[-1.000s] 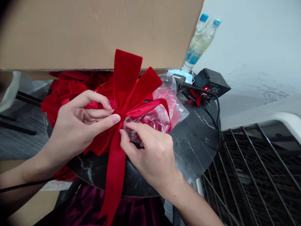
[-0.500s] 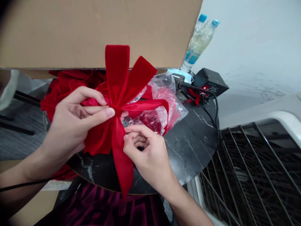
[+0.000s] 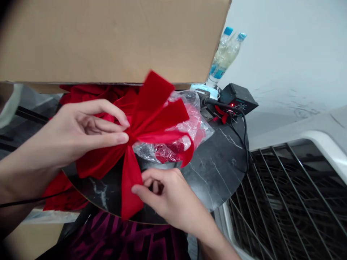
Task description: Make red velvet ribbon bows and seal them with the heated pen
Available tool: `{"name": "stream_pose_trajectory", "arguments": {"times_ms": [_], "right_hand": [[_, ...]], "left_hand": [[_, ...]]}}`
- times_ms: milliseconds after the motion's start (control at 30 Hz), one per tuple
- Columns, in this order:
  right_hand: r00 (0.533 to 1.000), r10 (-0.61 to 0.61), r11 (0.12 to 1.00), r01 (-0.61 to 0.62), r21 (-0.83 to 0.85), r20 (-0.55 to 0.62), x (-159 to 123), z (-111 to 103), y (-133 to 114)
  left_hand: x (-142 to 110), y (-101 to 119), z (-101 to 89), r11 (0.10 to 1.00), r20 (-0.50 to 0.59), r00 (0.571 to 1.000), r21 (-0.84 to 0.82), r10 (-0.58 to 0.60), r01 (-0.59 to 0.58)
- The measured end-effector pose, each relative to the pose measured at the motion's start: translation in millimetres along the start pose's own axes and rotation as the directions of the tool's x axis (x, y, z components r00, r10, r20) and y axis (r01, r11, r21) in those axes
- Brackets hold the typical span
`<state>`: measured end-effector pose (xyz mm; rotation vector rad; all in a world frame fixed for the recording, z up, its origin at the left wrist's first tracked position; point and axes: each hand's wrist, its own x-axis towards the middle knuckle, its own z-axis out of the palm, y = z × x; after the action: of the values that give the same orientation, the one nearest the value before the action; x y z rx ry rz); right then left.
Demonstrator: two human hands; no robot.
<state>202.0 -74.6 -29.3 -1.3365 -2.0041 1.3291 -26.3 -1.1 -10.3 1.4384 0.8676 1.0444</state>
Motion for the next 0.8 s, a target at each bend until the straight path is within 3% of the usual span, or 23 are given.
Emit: {"name": "stream_pose_trajectory", "arguments": {"times_ms": [67, 133, 200, 267, 300, 367, 400, 433, 467, 533, 633, 800], "right_hand": [[0.981, 0.037, 0.982, 0.000, -0.188, 0.191, -14.0, -21.6, 3.7], [0.971, 0.069, 0.960, -0.001, -0.281, 0.230, -24.4, -39.3, 5.7], [0.989, 0.063, 0.967, -0.027, -0.254, 0.133, -26.7, -44.9, 4.6], [0.996, -0.013, 0.977, -0.007, -0.214, -0.094, -21.0, -37.8, 0.8], [0.963, -0.089, 0.973, 0.030, -0.231, -0.254, -16.2, -31.5, -1.6], [0.792, -0.316, 0.916, 0.111, -0.386, -0.523, -5.1, -19.0, -5.7], [0.691, -0.442, 0.855, 0.132, -0.502, -0.571, 0.5, -14.6, -7.1], [0.621, -0.550, 0.779, 0.139, -0.612, -0.558, 5.8, -12.0, -7.9], [0.584, -0.633, 0.701, 0.151, -0.697, -0.509, 10.6, -11.0, -8.0], [0.557, -0.716, 0.598, 0.179, -0.781, -0.421, 18.6, -11.9, -6.6], [0.513, -0.765, 0.548, 0.201, -0.812, -0.390, 25.2, -15.1, -1.5], [0.431, -0.861, 0.418, 0.295, -0.859, -0.270, 23.6, -26.2, 11.6]], "left_hand": [[-2.5, 0.5, -3.4, 0.998, 0.055, 0.997, 0.055, -0.045, 0.042], [-3.2, 1.2, -6.8, 0.998, 0.059, 0.997, 0.045, -0.046, 0.043], [-2.5, 2.0, -9.0, 0.999, 0.067, 0.997, 0.038, -0.036, 0.033], [-1.5, 2.7, -9.6, 0.998, 0.083, 0.996, 0.067, -0.024, 0.019], [-1.1, 3.0, -9.3, 0.996, 0.093, 0.995, 0.089, -0.026, 0.018], [-0.5, 3.6, -7.9, 0.993, 0.115, 0.993, 0.114, -0.037, 0.024], [-0.3, 3.8, -6.8, 0.993, 0.123, 0.991, 0.112, -0.046, 0.033], [-0.2, 4.1, -5.6, 0.994, 0.133, 0.989, 0.105, -0.056, 0.042], [-0.1, 4.4, -4.3, 0.994, 0.140, 0.988, 0.095, -0.061, 0.048], [0.1, 5.3, -1.6, 0.996, 0.144, 0.987, 0.068, -0.065, 0.055], [1.1, 6.3, 2.1, 0.997, 0.143, 0.987, -0.015, -0.067, 0.070], [2.7, 4.5, 5.4, 0.923, 0.121, 0.958, -0.261, -0.259, 0.282]]}}
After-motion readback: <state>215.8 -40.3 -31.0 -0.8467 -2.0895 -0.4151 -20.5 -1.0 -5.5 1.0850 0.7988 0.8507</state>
